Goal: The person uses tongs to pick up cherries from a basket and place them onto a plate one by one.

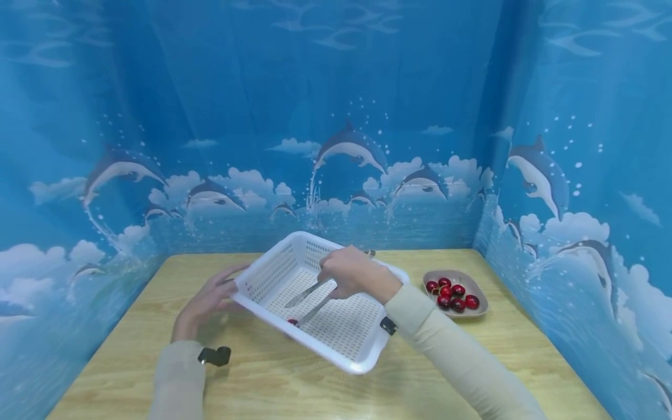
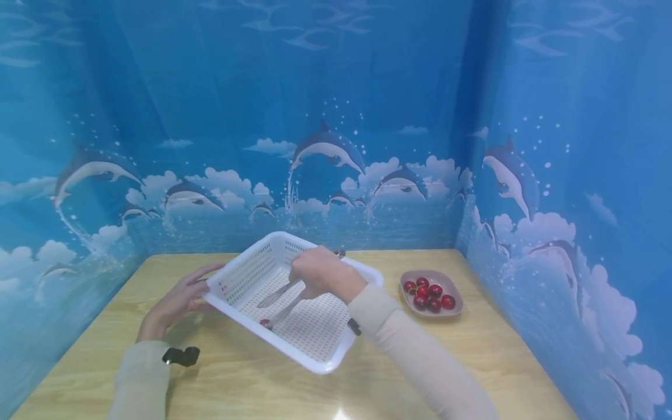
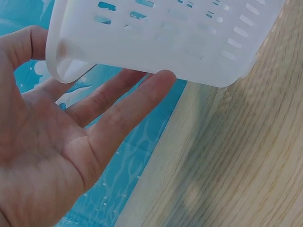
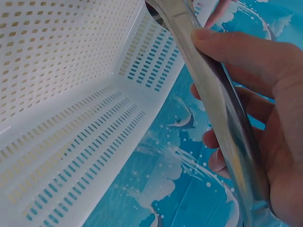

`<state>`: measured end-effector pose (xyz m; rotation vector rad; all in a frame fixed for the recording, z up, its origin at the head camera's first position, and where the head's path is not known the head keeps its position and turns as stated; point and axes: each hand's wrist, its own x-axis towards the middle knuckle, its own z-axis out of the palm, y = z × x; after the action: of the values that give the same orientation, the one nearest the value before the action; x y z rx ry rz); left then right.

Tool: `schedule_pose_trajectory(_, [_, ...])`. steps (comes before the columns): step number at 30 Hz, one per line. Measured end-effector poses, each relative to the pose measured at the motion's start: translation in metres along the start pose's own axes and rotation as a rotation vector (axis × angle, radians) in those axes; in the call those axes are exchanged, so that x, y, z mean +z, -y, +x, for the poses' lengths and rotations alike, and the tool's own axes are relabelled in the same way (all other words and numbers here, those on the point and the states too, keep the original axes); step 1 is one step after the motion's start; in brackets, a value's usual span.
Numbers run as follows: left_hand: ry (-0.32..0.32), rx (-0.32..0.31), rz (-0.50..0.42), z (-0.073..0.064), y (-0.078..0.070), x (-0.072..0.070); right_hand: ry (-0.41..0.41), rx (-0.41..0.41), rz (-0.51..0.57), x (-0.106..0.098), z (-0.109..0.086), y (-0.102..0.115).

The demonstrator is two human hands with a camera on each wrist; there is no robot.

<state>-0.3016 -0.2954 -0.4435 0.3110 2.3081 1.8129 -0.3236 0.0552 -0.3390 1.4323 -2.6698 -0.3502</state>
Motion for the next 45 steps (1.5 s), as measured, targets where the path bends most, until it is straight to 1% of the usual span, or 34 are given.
schedule_pose_trajectory(5, [0.0, -0.007, -0.016, 0.001, 0.001, 0.0, 0.027, -0.012, -0.037, 0.001, 0.007, 0.005])
schedule_pose_trajectory(11, [0.002, 0.0, -0.019, 0.002, 0.002, 0.0, 0.025, -0.035, -0.076, 0.001, 0.016, 0.011])
schedule_pose_trajectory(15, [0.005, -0.003, -0.021, 0.001, 0.001, 0.001, 0.021, -0.056, -0.069, 0.001, 0.021, 0.015])
schedule_pose_trajectory(20, [0.002, -0.003, -0.016, 0.0, 0.0, 0.001, 0.034, -0.055, -0.069, 0.0, 0.026, 0.018])
schedule_pose_trajectory(23, [-0.008, -0.015, -0.018, -0.001, -0.002, 0.002, 0.033, -0.06, -0.069, -0.001, 0.026, 0.019])
schedule_pose_trajectory(26, [0.002, -0.005, -0.01, -0.001, -0.002, 0.002, 0.025, -0.063, -0.08, -0.003, 0.025, 0.017])
schedule_pose_trajectory(29, [-0.009, -0.011, -0.009, -0.001, -0.001, 0.001, 0.023, -0.046, -0.081, -0.005, 0.023, 0.014])
schedule_pose_trajectory(32, [-0.007, -0.009, -0.004, 0.0, 0.001, -0.001, 0.022, -0.024, -0.075, -0.005, 0.022, 0.011])
schedule_pose_trajectory(34, [-0.013, -0.015, -0.004, 0.001, 0.002, -0.001, 0.019, -0.019, -0.063, -0.004, 0.022, 0.011])
schedule_pose_trajectory(36, [-0.004, -0.009, -0.003, 0.001, 0.002, -0.002, 0.015, -0.023, -0.072, -0.003, 0.023, 0.012])
schedule_pose_trajectory(40, [0.0, -0.008, 0.0, 0.002, 0.003, -0.002, 0.027, -0.034, -0.09, -0.003, 0.03, 0.018])
schedule_pose_trajectory(45, [-0.004, 0.0, -0.001, 0.001, 0.002, 0.0, 0.065, -0.06, -0.162, -0.009, 0.042, 0.032])
